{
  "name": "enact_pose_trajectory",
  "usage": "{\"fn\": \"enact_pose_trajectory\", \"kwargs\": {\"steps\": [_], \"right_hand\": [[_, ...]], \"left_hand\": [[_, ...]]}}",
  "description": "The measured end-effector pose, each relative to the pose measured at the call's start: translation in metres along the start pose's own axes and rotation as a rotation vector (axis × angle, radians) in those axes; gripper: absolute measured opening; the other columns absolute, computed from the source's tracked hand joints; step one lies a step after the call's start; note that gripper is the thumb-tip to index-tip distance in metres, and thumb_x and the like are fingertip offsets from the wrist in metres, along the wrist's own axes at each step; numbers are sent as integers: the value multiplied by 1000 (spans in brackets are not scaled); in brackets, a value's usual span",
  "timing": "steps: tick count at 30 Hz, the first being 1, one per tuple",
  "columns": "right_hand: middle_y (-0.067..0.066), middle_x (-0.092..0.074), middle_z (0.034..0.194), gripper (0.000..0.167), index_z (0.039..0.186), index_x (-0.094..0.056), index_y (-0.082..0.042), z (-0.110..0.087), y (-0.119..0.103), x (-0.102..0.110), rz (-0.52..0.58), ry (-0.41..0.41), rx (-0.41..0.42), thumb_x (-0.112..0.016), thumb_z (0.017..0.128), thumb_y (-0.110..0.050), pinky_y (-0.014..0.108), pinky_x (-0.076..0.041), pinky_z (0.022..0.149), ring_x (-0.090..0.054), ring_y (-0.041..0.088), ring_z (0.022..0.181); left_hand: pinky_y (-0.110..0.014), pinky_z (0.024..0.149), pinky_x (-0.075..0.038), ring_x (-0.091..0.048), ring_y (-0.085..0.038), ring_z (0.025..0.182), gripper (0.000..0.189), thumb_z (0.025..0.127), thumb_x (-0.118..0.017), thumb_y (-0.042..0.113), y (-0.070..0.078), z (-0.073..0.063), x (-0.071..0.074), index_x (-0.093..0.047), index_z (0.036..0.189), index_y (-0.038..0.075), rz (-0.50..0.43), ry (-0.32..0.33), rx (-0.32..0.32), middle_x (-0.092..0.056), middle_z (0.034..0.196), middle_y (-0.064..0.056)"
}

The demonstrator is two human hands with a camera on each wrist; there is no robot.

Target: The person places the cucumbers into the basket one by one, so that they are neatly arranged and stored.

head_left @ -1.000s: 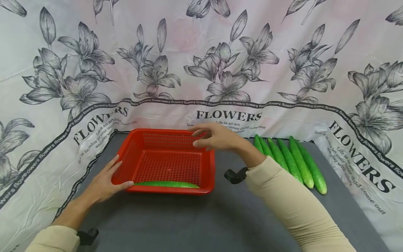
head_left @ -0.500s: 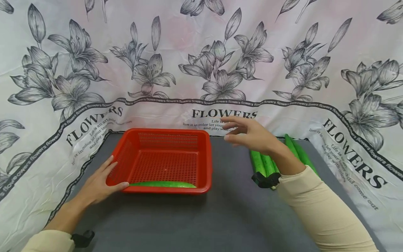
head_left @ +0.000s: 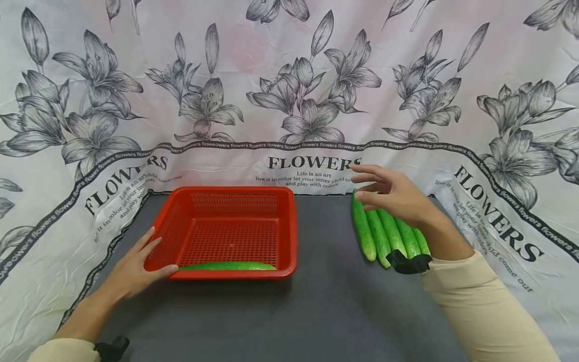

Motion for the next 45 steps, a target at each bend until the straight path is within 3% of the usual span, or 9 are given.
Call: {"fn": "enact_pose_trajectory", "kwargs": {"steps": [11, 17, 24, 30, 37, 41, 45], "right_hand": [[21, -44, 139, 56, 148, -39, -10, -24, 18, 33, -70, 106, -8, -61, 96, -13, 39, -54, 79, -55, 14, 110], [17, -46, 138, 57, 147, -41, -13, -32, 35, 47, -104, 176, -79, -64, 95, -17, 36, -54, 78, -57, 9, 107], [24, -44, 136, 59, 150, -36, -12, -45, 61, 66, -166, 193, -93, -61, 97, -21, 30, -54, 74, -58, 3, 100], [21, -42, 135, 61, 151, -34, -11, -58, 87, 89, -180, 243, -167, -60, 97, -25, 29, -54, 73, -57, -1, 96], [30, -37, 139, 69, 153, -26, -8, -65, 115, 110, -201, 256, -294, -58, 97, -35, 34, -55, 76, -53, -7, 90], [33, -36, 140, 73, 153, -24, -5, -67, 128, 118, -227, 253, -344, -57, 97, -38, 38, -54, 77, -55, 3, 93], [34, -34, 142, 77, 153, -21, -5, -70, 144, 123, -224, 249, -398, -56, 96, -43, 41, -53, 80, -52, 33, 112]], "left_hand": [[-68, 88, -36, -31, -49, 124, 90, 84, -66, 55, -1, -2, 4, -37, 144, -5, -10, -2, 13, -13, 158, -16], [-68, 90, -32, -29, -50, 126, 88, 84, -67, 53, 0, -6, 5, -39, 143, -6, -5, 10, 5, -14, 157, -16], [-69, 89, -33, -30, -49, 125, 89, 84, -66, 55, 2, -5, 2, -38, 144, -5, 1, 1, 16, -13, 158, -16], [-69, 89, -35, -30, -49, 124, 91, 84, -65, 56, 3, -3, 1, -37, 144, -6, -7, -16, 22, -13, 157, -17], [-68, 89, -35, -30, -49, 124, 91, 84, -65, 56, 2, -1, 2, -37, 145, -5, -3, -15, 18, -13, 158, -16], [-68, 88, -36, -30, -49, 123, 91, 84, -65, 56, 2, 0, 1, -36, 145, -6, 0, -21, 18, -12, 157, -17], [-68, 89, -36, -31, -49, 123, 90, 84, -66, 55, 2, 0, 0, -37, 144, -6, -1, -12, 11, -13, 157, -17]]}}
Point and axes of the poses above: each hand's wrist, its own z-axis towards the middle knuckle, its own x-axis out of the back of the hand, y = z × x, the point moved 4 cm from there along z, towards the middle knuckle
